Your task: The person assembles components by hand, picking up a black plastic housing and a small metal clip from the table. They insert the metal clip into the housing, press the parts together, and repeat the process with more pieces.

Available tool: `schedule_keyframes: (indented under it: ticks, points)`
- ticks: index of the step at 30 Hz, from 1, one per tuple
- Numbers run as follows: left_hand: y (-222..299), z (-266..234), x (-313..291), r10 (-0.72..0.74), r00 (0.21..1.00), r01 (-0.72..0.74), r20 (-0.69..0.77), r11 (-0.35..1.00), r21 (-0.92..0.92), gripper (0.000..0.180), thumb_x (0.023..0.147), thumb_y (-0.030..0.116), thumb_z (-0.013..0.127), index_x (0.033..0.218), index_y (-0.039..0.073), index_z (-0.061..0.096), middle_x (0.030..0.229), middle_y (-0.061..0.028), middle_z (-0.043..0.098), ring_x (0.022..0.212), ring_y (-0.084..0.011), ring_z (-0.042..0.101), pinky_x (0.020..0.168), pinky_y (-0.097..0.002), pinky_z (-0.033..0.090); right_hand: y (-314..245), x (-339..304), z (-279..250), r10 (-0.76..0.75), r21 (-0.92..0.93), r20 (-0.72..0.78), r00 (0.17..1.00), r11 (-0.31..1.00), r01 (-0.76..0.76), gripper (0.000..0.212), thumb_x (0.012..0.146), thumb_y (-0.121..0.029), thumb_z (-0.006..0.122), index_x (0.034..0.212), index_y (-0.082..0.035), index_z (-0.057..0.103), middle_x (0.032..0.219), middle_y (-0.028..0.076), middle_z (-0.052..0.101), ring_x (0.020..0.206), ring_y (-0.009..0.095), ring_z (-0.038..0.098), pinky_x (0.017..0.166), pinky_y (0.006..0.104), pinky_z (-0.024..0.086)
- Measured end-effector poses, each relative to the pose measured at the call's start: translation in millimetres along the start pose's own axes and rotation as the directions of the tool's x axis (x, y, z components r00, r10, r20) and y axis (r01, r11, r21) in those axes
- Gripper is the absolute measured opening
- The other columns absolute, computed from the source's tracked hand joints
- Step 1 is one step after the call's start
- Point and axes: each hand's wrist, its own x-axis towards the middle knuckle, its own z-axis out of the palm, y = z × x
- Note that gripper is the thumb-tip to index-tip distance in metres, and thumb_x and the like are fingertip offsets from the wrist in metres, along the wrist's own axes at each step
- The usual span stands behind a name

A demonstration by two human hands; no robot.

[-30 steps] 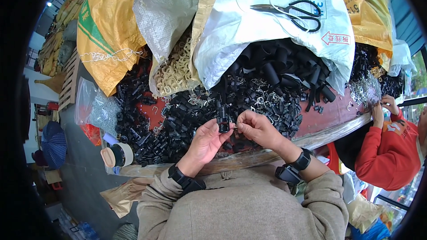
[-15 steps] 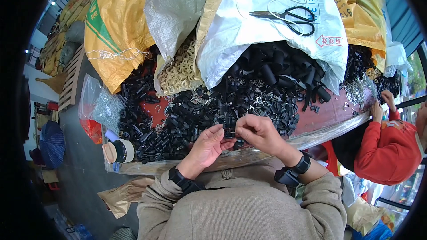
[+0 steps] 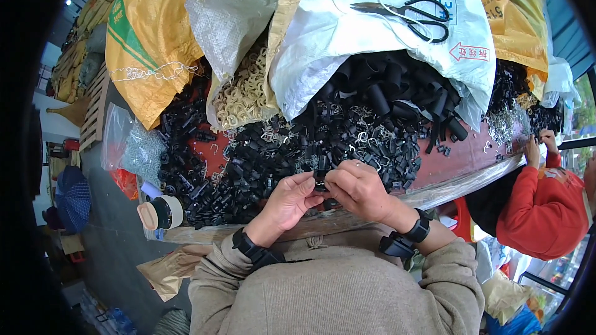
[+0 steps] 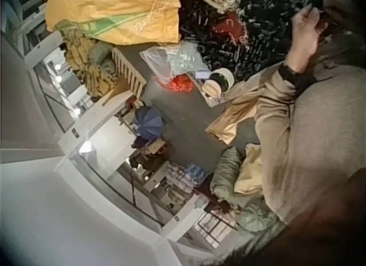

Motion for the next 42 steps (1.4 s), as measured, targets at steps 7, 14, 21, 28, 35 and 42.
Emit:
schedule_keyframes:
  ticks: [7,14,21,28,35,42]
  points:
    - [1.1,2.7,-2.1,-0.007,1.000,0.010,-0.030,0.995,0.100,0.032,0.080,0.013,0.055,0.105,-0.005,0.048,0.096,-0.0098,0.056,0.078,-0.0201,0.059,0.068,-0.0265,0.050,-3.9,-7.9,4.6,-0.043,-0.101,-0.071,0.997,0.994,0.036,0.016,0.062,-0.002,0.063,0.074,-0.004,0.052,0.063,0.005,0.048,0.056,0.020,0.050,0.050,0.0289,0.040]
    - [-2.5,7.5,-11.1,0.016,1.000,-0.012,-0.027,0.990,0.141,0.031,0.080,0.013,0.055,0.105,-0.005,0.049,0.092,-0.0079,0.057,0.078,-0.0185,0.059,0.070,-0.0257,0.049,-16.5,-11.7,1.4,-0.060,-0.145,-0.064,0.996,0.988,0.050,0.015,0.062,-0.001,0.063,0.073,-0.004,0.052,0.064,0.005,0.048,0.055,0.019,0.050,0.050,0.0292,0.040]
    - [-4.0,1.6,-15.1,-0.034,0.999,0.037,-0.021,0.987,0.159,0.031,0.079,0.012,0.056,0.105,-0.004,0.049,0.091,-0.0068,0.057,0.078,-0.0174,0.059,0.070,-0.0245,0.049,-20.4,-9.6,-2.6,-0.056,-0.106,0.076,0.996,0.992,0.064,0.014,0.062,0.001,0.062,0.070,-0.004,0.051,0.063,0.007,0.047,0.054,0.021,0.049,0.048,0.0280,0.039]
    - [2.1,0.4,-14.7,-0.020,0.998,0.030,-0.063,0.987,0.159,0.028,0.078,0.009,0.057,0.103,-0.003,0.051,0.090,-0.0059,0.057,0.075,-0.0145,0.058,0.069,-0.0236,0.048,-15.2,-8.4,3.1,0.531,0.423,0.304,0.791,0.668,-0.612,0.016,0.074,-0.005,0.061,0.076,-0.005,0.045,0.063,-0.003,0.044,0.055,0.003,0.044,0.045,0.0185,0.035]
    - [47.5,1.0,-14.5,0.276,0.960,-0.199,-0.038,0.775,0.600,0.028,0.074,0.010,0.060,0.099,-0.002,0.055,0.090,-0.0075,0.059,0.080,-0.0138,0.057,0.069,-0.0242,0.046,10.2,-15.9,16.0,0.512,0.587,0.328,0.794,0.549,-0.595,0.017,0.076,-0.009,0.060,0.077,-0.005,0.043,0.061,-0.005,0.043,0.054,0.001,0.039,0.044,0.0164,0.031]
    - [119.8,-36.0,28.7,0.707,0.625,-0.040,0.331,-0.394,0.918,0.033,0.062,0.013,0.065,0.093,0.001,0.059,0.089,-0.0179,0.058,0.092,-0.0312,0.052,0.078,-0.0343,0.042,11.4,-5.3,7.4,0.477,0.350,0.331,0.815,0.740,-0.575,0.013,0.076,-0.009,0.059,0.077,-0.003,0.048,0.061,-0.002,0.047,0.052,0.003,0.041,0.045,0.0184,0.034]
